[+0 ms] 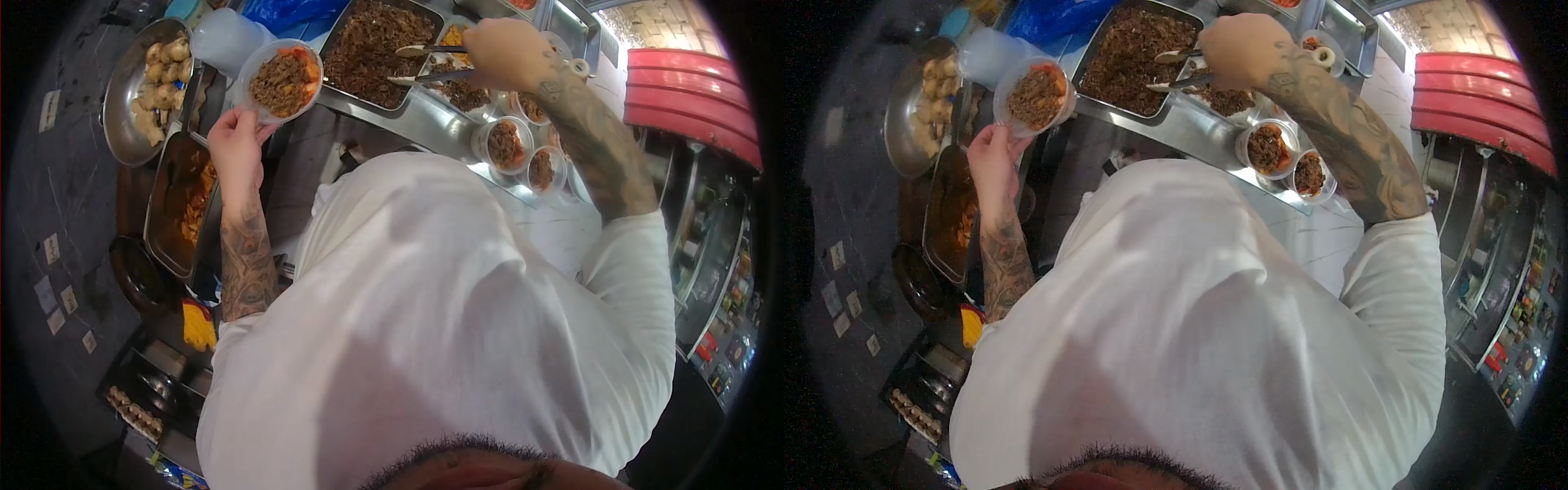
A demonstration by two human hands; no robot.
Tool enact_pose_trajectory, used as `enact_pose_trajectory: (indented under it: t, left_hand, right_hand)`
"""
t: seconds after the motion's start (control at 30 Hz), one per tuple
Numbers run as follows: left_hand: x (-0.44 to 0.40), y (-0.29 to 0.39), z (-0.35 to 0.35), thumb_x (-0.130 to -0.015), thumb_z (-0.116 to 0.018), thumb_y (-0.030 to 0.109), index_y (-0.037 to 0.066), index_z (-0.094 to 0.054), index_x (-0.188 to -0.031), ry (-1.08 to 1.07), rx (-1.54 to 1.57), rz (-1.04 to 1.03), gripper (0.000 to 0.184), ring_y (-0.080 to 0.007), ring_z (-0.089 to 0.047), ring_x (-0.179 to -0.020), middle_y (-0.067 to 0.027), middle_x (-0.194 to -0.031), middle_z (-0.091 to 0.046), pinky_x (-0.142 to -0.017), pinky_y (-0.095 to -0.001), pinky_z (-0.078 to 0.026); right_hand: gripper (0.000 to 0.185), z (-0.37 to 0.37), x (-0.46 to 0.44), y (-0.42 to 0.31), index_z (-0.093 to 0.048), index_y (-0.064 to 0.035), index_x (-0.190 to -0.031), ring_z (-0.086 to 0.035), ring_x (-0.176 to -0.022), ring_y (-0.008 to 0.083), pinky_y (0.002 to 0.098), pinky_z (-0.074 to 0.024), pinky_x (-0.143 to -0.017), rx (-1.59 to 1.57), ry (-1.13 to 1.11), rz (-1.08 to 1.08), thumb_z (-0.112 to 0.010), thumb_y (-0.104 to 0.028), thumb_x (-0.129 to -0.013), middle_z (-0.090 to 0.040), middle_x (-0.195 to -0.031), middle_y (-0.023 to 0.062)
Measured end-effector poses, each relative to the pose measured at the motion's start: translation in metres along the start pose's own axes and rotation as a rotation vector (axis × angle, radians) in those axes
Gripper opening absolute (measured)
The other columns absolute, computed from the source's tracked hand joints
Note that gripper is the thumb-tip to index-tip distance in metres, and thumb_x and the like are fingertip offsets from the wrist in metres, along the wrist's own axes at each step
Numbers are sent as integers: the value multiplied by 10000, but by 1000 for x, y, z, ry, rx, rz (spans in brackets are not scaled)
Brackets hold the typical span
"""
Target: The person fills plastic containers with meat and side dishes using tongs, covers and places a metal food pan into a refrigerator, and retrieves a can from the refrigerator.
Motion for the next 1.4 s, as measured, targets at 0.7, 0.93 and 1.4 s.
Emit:
enact_pose_trajectory:
  t: [0.7, 0.93, 1.4]
  left_hand:
    - [-21, -21, -35, -944, -562, 69, -107, -655, -1008, -75, 0, 28, 209, -188, -695, -817, -119, -925, -686, -751, -310, -605]
    - [-24, -18, -68, -925, -583, 63, -83, -660, -910, -97, -53, -2, 165, -165, -683, -724, -109, -857, -685, -670, -289, -599]
    - [-10, -12, -99, -930, -592, 90, -31, -632, -842, -184, -333, -103, 154, -148, -678, -760, -60, -843, -663, -689, -276, -576]
  right_hand:
    - [292, 108, 65, 39, -768, -84, -1022, -686, -690, 319, 410, -550, -686, -57, 117, -114, -726, -183, -750, -717, -783, 151]
    - [328, 121, 95, 28, -755, -83, -1102, -682, -662, 267, 389, -547, -662, -158, 100, -175, -715, -125, -780, -724, -772, 135]
    - [385, 103, 98, 1, -734, -99, -1147, -696, -732, 293, 400, -558, -697, -20, -26, -127, -700, -241, -791, -687, -750, 153]
Point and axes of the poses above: each hand's wrist, its own x-axis away from the middle knuckle, its own z-axis out of the back of the hand, y = z × x, the point moved 6 cm from there along -x, towards the middle knuckle
